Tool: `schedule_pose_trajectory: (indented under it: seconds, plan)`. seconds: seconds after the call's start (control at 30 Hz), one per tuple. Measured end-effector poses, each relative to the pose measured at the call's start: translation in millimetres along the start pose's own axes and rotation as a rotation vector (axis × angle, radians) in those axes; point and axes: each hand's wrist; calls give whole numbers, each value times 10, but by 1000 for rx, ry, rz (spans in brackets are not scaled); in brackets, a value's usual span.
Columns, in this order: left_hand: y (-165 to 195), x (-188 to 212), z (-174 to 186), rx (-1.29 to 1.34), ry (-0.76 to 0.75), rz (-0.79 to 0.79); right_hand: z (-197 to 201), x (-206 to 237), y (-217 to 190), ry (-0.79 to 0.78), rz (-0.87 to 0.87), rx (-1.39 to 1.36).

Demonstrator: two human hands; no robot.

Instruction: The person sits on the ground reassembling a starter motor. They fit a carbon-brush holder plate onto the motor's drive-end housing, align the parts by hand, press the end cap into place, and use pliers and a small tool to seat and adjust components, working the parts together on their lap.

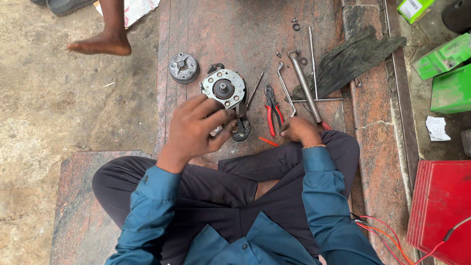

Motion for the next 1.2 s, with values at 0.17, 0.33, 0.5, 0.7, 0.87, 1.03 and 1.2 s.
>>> schedule_pose_trajectory:
  seconds: [0.17,0.33,0.5,0.7,0.87,1.03,1.2]
  plan:
    - [-363,-17,-59,86,288,65,-285,7,-599,-192,23,250]
    - [-613,206,-513,611,429,371,-357,-102,-697,-120,85,181]
    - [-774,330,-836,1081,470,663,-164,-222,-408,114,296,-167]
    - [-737,329,-841,921,361,619,371,-317,440,454,-162,-154]
    - [-695,299,-828,741,266,580,352,-574,397,277,-306,-96]
    - [-677,293,-827,697,234,574,358,-584,210,285,-497,-161]
    - [-657,298,-793,646,249,550,359,-440,87,340,-409,-106]
Point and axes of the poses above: each hand's wrist, its own x-axis away from the middle knuckle, its own z-axis out of the back of the hand, y = z × x, and after that the axes turned 3 degrees about -y, right-handed
